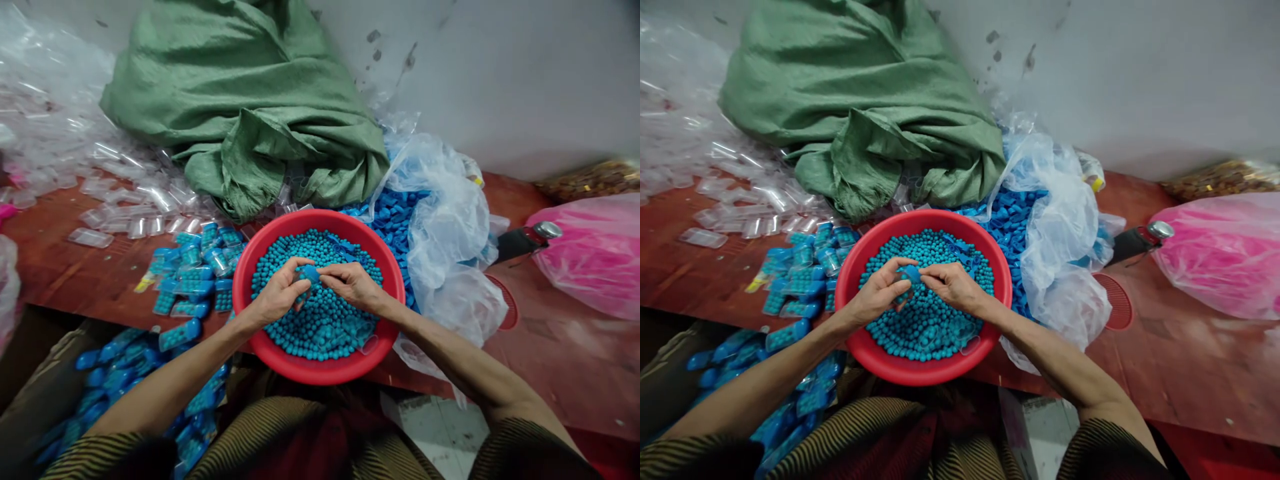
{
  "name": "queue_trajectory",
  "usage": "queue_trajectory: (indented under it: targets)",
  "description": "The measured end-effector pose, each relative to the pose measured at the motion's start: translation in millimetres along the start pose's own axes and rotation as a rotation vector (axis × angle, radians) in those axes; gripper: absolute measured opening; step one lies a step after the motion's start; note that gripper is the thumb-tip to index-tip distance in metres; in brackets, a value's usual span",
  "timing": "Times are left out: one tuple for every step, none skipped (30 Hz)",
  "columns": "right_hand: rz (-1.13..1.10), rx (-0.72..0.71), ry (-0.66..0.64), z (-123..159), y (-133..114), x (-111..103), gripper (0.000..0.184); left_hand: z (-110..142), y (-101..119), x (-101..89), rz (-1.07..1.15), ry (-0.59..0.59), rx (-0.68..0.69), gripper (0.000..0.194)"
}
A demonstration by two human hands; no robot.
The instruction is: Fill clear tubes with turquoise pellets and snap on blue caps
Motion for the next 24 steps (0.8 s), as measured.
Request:
queue_trajectory:
  targets:
    - [0.016,-0.032,0.013,0,1,2,0.023,0,0,0.3,-0.006,0.022,0.006,0.037]
    - [0.035,-0.072,0.035,0,2,5,0.024,0,-1,0.4,-0.008,0.046,0.011,0.036]
    - [0.052,-0.114,0.064,0,2,7,0.024,0,-1,0.3,-0.006,0.068,0.015,0.035]
    - [0.064,-0.150,0.089,-1,3,9,0.025,0,-1,0.2,-0.005,0.082,0.016,0.035]
    - [0.070,-0.173,0.103,-1,4,11,0.025,0,-1,-0.1,-0.005,0.090,0.020,0.035]
    - [0.065,-0.175,0.112,-2,4,12,0.025,0,-1,-0.5,-0.006,0.099,0.024,0.035]
    - [0.048,-0.156,0.113,-4,4,12,0.024,0,0,-1.2,-0.010,0.108,0.028,0.035]
    - [0.019,-0.120,0.106,-5,4,9,0.024,0,0,-2.0,-0.016,0.118,0.028,0.034]
    - [-0.023,-0.072,0.084,-7,3,6,0.024,0,1,-2.9,-0.022,0.123,0.025,0.035]
    - [-0.078,-0.009,0.043,-10,3,1,0.024,0,2,-3.7,-0.029,0.124,0.017,0.035]
    - [-0.143,0.059,-0.004,-12,3,-4,0.024,0,2,-4.5,-0.038,0.119,0.008,0.035]
    - [-0.211,0.128,-0.049,-15,3,-9,0.026,-1,2,-5.1,-0.055,0.105,-0.002,0.036]
    - [-0.277,0.189,-0.077,-17,3,-14,0.030,-1,2,-5.5,-0.077,0.089,-0.008,0.037]
    - [-0.335,0.237,-0.074,-20,3,-18,0.036,-1,2,-5.9,-0.096,0.075,-0.012,0.037]
    - [-0.375,0.269,-0.045,-22,3,-22,0.042,-1,1,-6.1,-0.110,0.066,-0.013,0.037]
    - [-0.388,0.280,0.006,-23,3,-23,0.048,-1,0,-6.1,-0.117,0.062,-0.013,0.038]
    - [-0.370,0.272,0.056,-25,2,-23,0.051,-1,-1,-6.0,-0.119,0.061,-0.014,0.038]
    - [-0.319,0.248,0.093,-25,1,-22,0.050,-1,-2,-5.6,-0.120,0.065,-0.014,0.040]
    - [-0.241,0.209,0.115,-25,-1,-18,0.046,-1,-3,-5.0,-0.120,0.073,-0.010,0.043]
    - [-0.146,0.159,0.117,-24,-5,-14,0.040,-1,-4,-4.3,-0.120,0.083,-0.002,0.047]
    - [-0.048,0.105,0.101,-22,-8,-9,0.036,-1,-4,-3.5,-0.118,0.094,0.007,0.050]
    - [0.042,0.056,0.070,-20,-12,-3,0.036,-1,-4,-2.7,-0.112,0.103,0.016,0.053]
    - [0.118,0.020,0.029,-18,-16,2,0.040,-1,-3,-2.0,-0.101,0.112,0.026,0.055]
    - [0.180,0.000,-0.011,-17,-19,8,0.050,-1,-3,-1.7,-0.089,0.125,0.041,0.056]
Point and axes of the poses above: each hand's wrist, its own z-axis away from the middle knuckle, its own x-axis out of the palm, y = z × x, the point moved 2 cm from there along -z, towards the middle knuckle, and after that the axes turned 12 degrees about -z, right-handed, at the moved point
